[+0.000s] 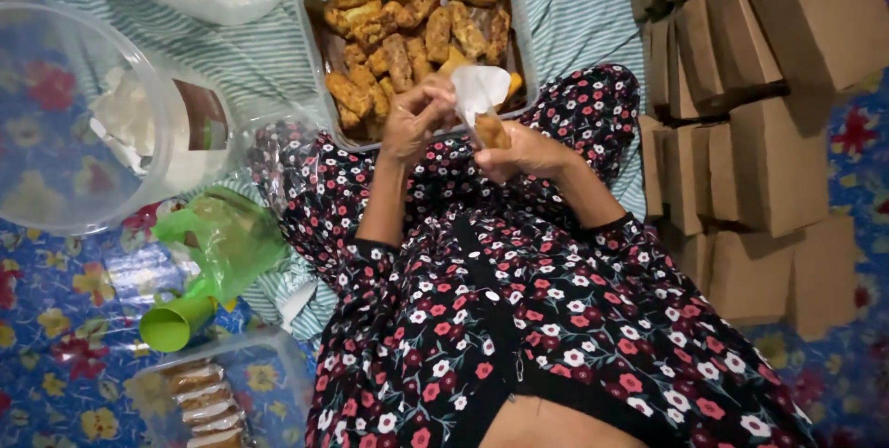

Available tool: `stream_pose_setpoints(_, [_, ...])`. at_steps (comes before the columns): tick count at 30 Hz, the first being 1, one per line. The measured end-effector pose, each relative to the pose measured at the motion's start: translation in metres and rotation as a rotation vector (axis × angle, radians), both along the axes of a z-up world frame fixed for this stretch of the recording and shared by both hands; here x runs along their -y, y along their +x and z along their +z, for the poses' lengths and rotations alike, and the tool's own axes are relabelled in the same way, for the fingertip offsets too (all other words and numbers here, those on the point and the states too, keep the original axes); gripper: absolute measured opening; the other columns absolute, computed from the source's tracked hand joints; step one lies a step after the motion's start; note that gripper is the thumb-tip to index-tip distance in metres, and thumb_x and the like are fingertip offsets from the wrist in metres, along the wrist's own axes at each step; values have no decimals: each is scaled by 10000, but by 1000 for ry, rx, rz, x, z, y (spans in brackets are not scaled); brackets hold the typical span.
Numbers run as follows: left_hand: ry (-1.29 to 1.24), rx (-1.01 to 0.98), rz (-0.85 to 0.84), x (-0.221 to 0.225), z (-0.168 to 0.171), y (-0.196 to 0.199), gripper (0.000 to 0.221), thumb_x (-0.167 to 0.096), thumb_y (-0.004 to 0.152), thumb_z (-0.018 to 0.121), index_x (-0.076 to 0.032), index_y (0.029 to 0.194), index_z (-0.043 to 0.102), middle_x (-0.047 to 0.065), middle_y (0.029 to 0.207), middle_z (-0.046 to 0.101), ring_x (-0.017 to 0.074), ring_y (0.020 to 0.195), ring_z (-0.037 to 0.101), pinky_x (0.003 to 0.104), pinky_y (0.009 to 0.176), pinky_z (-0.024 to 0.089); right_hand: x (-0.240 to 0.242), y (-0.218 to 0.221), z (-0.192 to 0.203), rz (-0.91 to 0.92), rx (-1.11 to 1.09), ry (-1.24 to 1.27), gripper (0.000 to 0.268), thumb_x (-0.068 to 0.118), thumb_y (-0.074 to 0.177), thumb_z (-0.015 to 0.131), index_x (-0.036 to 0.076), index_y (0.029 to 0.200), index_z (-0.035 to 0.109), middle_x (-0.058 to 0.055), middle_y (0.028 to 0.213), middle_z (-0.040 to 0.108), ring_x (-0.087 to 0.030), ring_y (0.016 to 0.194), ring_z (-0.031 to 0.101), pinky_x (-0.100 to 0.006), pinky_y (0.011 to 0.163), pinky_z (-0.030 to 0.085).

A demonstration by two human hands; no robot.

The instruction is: Packaging fried food items and condiment packets into individual plastic bags

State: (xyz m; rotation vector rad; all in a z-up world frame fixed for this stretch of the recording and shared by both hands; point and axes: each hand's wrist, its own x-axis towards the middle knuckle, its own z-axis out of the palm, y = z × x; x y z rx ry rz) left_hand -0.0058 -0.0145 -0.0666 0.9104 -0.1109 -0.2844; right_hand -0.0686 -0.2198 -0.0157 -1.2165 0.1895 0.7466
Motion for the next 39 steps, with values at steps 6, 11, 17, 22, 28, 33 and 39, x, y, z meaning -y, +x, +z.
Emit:
stream_pose_setpoints(6, [-183, 35, 58, 12, -19, 9, 14, 9, 946, 686, 6, 954, 697, 147, 851, 630, 161, 585, 633, 281, 520, 559, -7, 0, 8, 82, -33, -3, 262, 78, 776, 862, 64, 957, 673, -62, 656, 675, -154, 527, 678, -289, 420, 553])
stream_pose_setpoints(11, [88, -132, 223, 15, -27, 15, 276, -74, 903, 802, -63, 1140, 663, 11, 951, 655, 61, 760, 665, 189, 632, 618, 2, 11, -23, 72, 96, -130, 326, 106, 799, 894, 81, 1018, 655, -18, 713, 669, -99, 576, 671, -238, 459, 538])
stream_pose_setpoints(17, [271, -137, 161, -18, 16, -7, 392, -334, 1058, 596, 30, 1159, 699, 141, 842, 670, 133, 626, 683, 251, 529, 616, -15, 27, 47, 127, 236, -266, 468, 169, 822, 897, 100, 1182, 606, 4, 882, 637, -79, 739, 620, -216, 603, 527])
stream_pose_setpoints(22, [435, 10, 154, -20, 33, -6, 292, -198, 956, 781, 0, 1163, 723, 94, 745, 685, 102, 570, 649, 221, 484, 558, -16, 19, 27, 252, 364, -405, 557, 281, 833, 900, 81, 1236, 572, -73, 1009, 644, -170, 870, 574, -324, 717, 498])
stream_pose_setpoints(28, [511, 13, 196, -12, 42, -1, 111, -134, 938, 788, -73, 1031, 785, 47, 654, 688, 74, 512, 612, 192, 468, 517, -15, 12, 25, 212, 401, -377, 534, 246, 828, 899, 78, 1226, 584, -58, 998, 638, -162, 871, 580, -323, 748, 491])
stream_pose_setpoints(33, [494, 44, 231, -14, 42, 2, 121, -131, 927, 811, -101, 1042, 788, 42, 835, 721, 81, 713, 626, 233, 645, 573, -15, 12, 29, 165, 421, -351, 511, 214, 830, 898, 95, 1219, 588, -37, 1030, 637, -134, 909, 574, -292, 799, 488])
stream_pose_setpoints(39, [234, 10, 304, -23, 78, 4, 111, -33, 996, 660, -6, 1102, 638, 104, 964, 695, 124, 737, 691, 236, 635, 638, -14, 9, 41, 283, 475, -421, 539, 278, 837, 895, 53, 1212, 579, -126, 1004, 656, -240, 910, 617, -408, 813, 490])
